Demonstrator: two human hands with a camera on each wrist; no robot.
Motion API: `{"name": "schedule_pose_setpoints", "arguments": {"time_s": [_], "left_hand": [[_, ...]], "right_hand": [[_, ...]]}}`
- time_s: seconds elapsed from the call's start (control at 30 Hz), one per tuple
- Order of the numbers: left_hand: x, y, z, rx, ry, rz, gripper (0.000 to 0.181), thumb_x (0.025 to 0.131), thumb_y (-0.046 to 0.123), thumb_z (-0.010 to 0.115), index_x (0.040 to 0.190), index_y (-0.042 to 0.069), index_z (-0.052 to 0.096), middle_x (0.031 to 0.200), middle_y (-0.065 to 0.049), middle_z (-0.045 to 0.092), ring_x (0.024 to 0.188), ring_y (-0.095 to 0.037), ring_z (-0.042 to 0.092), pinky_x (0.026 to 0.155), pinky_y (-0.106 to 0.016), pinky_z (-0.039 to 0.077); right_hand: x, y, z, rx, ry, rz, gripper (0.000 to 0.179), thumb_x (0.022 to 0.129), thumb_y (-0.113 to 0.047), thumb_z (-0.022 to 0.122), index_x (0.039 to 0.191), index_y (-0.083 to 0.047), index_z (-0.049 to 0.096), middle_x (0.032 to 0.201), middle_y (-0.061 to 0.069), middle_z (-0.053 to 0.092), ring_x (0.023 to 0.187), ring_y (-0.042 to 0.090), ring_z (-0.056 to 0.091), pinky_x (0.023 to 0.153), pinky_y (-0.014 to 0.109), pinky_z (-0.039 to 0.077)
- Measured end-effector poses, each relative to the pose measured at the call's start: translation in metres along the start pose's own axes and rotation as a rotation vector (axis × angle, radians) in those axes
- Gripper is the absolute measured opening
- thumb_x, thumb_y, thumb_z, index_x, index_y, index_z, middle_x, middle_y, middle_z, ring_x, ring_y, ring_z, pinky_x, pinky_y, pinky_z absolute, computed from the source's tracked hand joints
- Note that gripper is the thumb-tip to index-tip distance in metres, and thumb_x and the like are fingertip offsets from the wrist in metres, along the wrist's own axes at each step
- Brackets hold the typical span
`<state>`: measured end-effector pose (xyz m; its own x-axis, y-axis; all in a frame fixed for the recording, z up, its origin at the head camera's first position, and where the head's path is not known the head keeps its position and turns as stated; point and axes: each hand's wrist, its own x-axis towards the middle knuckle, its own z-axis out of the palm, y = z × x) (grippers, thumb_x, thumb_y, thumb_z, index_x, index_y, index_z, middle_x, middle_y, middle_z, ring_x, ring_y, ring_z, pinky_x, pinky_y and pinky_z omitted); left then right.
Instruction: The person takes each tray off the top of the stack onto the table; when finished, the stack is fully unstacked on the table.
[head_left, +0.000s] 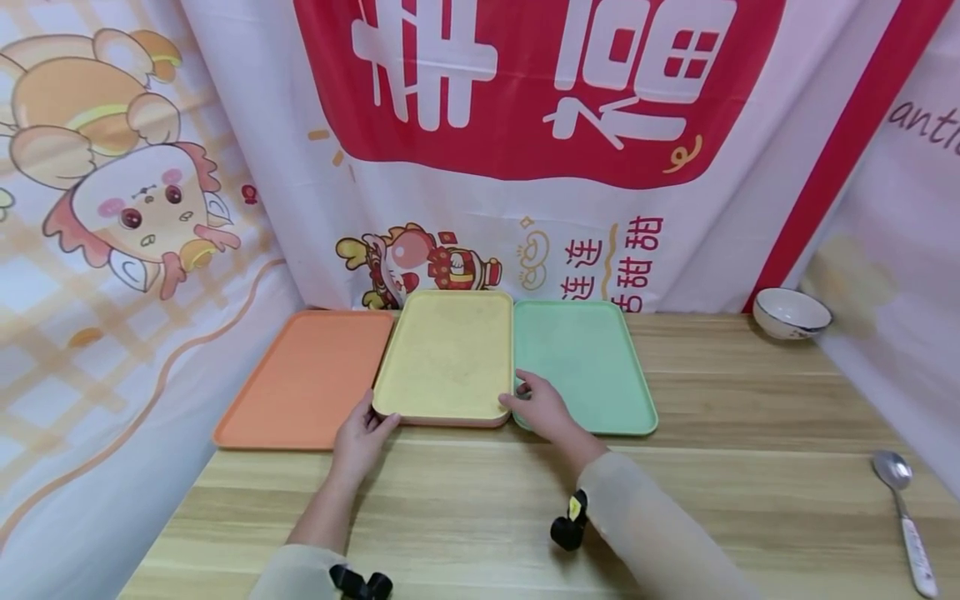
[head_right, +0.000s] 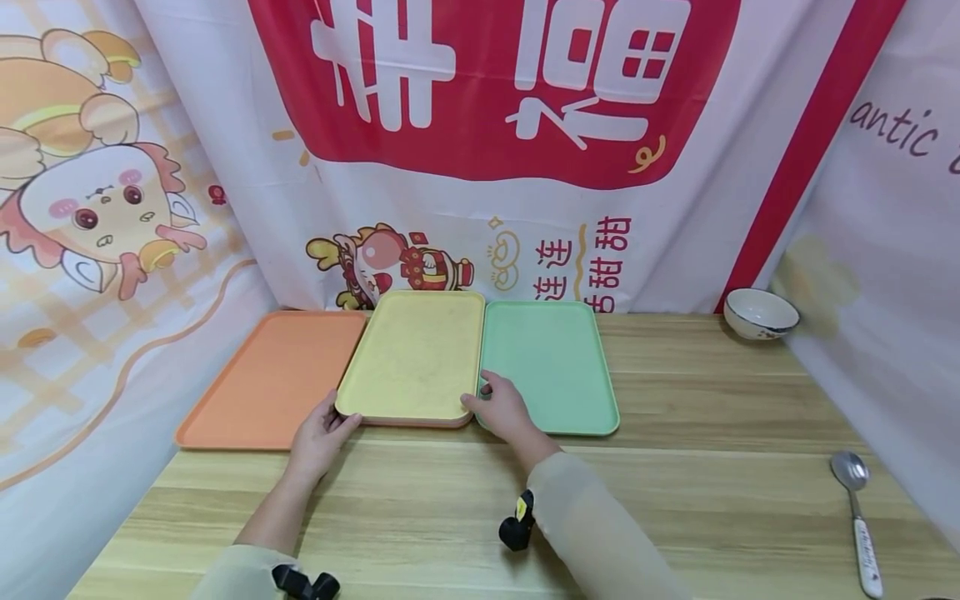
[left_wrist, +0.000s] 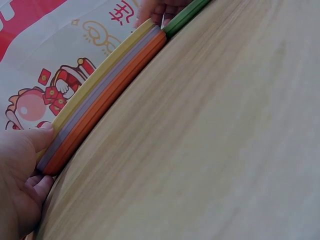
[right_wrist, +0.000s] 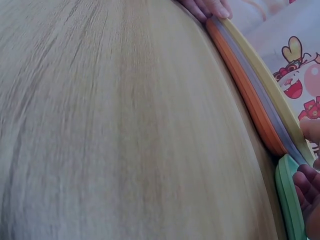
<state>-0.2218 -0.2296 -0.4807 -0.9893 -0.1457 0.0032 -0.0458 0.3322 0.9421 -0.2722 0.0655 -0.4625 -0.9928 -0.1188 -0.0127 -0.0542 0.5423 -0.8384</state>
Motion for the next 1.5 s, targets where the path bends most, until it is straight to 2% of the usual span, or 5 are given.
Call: {"name": "schedule_pose_setpoints", "arguments": {"time_s": [0.37, 0.5, 0.7, 1.07, 1.5], "left_hand": [[0.002, -0.001, 0.000, 0.005, 0.008, 0.002, 0.079, 0.094, 0.015, 0.065, 0.153, -0.005, 0.017, 0.157, -0.029, 0.022, 0.143, -0.042, 0.032, 0.117, -0.040, 0.035], [0.001, -0.002, 0.000, 0.012, 0.004, 0.001, 0.079, 0.095, 0.016, 0.065, 0.153, -0.004, 0.017, 0.158, -0.028, 0.022, 0.143, -0.042, 0.031, 0.118, -0.042, 0.035], [0.001, -0.002, -0.001, 0.041, 0.003, 0.001, 0.079, 0.095, 0.020, 0.065, 0.153, -0.004, 0.018, 0.159, -0.027, 0.020, 0.143, -0.041, 0.031, 0.118, -0.041, 0.035], [0.001, -0.001, 0.001, 0.001, -0.004, -0.002, 0.078, 0.094, 0.009, 0.065, 0.153, -0.007, 0.015, 0.157, -0.029, 0.021, 0.143, -0.040, 0.031, 0.117, -0.039, 0.036], [0.001, -0.002, 0.004, 0.051, 0.028, 0.031, 0.074, 0.092, 0.002, 0.064, 0.150, -0.010, 0.021, 0.153, -0.033, 0.029, 0.139, -0.042, 0.037, 0.114, -0.040, 0.038]], "right_hand": [[0.003, -0.003, 0.005, 0.000, -0.003, -0.023, 0.065, 0.084, -0.015, 0.071, 0.141, 0.005, 0.047, 0.115, 0.017, 0.063, 0.107, 0.028, 0.058, 0.102, 0.045, 0.051], [0.002, -0.006, 0.006, 0.049, 0.008, -0.001, 0.065, 0.084, -0.013, 0.068, 0.143, 0.004, 0.046, 0.116, 0.016, 0.062, 0.102, 0.026, 0.059, 0.090, 0.037, 0.054], [0.000, -0.016, 0.006, 0.244, 0.017, 0.065, 0.066, 0.087, -0.009, 0.063, 0.148, -0.001, 0.040, 0.120, 0.020, 0.061, 0.089, 0.020, 0.063, 0.072, 0.026, 0.059], [-0.002, -0.023, 0.014, 0.682, -0.061, 0.106, 0.072, 0.094, 0.004, 0.052, 0.156, -0.005, 0.017, 0.128, 0.034, 0.054, 0.070, 0.014, 0.061, 0.070, 0.031, 0.065], [-0.015, -0.030, -0.009, 0.746, -0.035, 0.083, 0.071, 0.095, 0.006, 0.051, 0.156, -0.005, 0.019, 0.136, 0.034, 0.050, 0.083, 0.019, 0.068, 0.076, 0.036, 0.065]]}}
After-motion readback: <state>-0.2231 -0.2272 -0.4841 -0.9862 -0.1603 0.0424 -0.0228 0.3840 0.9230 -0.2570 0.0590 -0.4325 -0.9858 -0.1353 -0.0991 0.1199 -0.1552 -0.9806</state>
